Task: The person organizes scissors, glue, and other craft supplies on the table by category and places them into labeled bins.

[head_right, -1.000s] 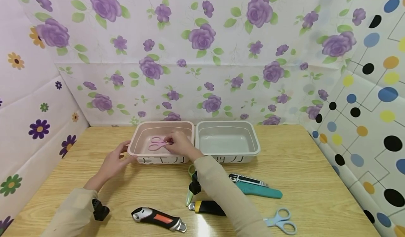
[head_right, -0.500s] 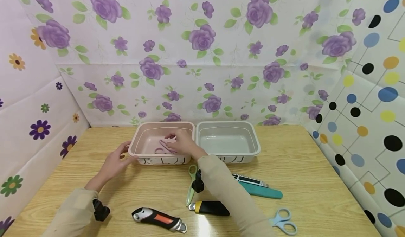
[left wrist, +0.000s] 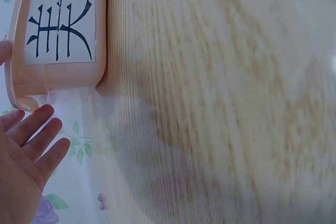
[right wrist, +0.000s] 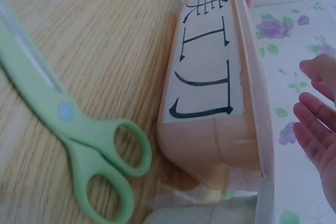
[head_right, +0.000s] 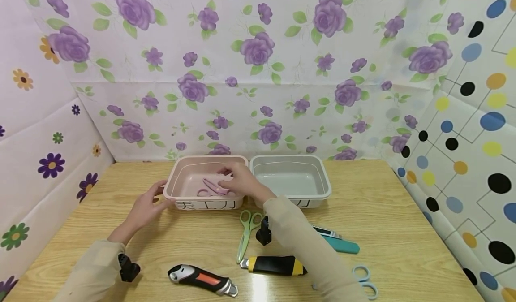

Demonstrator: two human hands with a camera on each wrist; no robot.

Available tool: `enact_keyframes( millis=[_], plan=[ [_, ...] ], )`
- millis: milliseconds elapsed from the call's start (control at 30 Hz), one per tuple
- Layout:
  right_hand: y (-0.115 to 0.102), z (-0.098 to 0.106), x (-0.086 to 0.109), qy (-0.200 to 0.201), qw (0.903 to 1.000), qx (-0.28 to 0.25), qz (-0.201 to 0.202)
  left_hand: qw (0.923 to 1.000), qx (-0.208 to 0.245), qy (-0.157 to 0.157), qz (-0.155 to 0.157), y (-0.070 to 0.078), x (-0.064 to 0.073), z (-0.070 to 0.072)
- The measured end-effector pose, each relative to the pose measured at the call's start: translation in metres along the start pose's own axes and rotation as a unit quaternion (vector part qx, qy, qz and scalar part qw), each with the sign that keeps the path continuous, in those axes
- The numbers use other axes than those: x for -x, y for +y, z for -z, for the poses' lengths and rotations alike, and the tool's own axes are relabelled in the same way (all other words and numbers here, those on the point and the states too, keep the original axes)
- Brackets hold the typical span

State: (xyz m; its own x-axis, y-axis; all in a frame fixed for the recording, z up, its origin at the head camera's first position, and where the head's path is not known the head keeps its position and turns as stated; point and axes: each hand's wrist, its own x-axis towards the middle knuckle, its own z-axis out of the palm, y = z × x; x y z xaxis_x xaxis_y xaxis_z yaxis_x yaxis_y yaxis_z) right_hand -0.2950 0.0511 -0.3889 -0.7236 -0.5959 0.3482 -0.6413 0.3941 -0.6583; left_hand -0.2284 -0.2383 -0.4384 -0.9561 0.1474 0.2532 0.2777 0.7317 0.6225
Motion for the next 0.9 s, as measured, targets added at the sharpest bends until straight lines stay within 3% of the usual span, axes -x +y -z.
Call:
enact_keyframes(
  millis=[333, 900],
  plan=[
    [-0.003, 0.012, 0.014, -0.015, 0.9998, 0.004, -0.015, 1.0000, 0.000, 0.001, 0.000, -0.003, -0.002, -0.002],
    [-0.012, 0.028, 0.051, -0.060, 0.9976, 0.017, 0.029, 1.0000, -0.001, 0.005, -0.001, -0.002, 0.000, 0.000]
  ],
)
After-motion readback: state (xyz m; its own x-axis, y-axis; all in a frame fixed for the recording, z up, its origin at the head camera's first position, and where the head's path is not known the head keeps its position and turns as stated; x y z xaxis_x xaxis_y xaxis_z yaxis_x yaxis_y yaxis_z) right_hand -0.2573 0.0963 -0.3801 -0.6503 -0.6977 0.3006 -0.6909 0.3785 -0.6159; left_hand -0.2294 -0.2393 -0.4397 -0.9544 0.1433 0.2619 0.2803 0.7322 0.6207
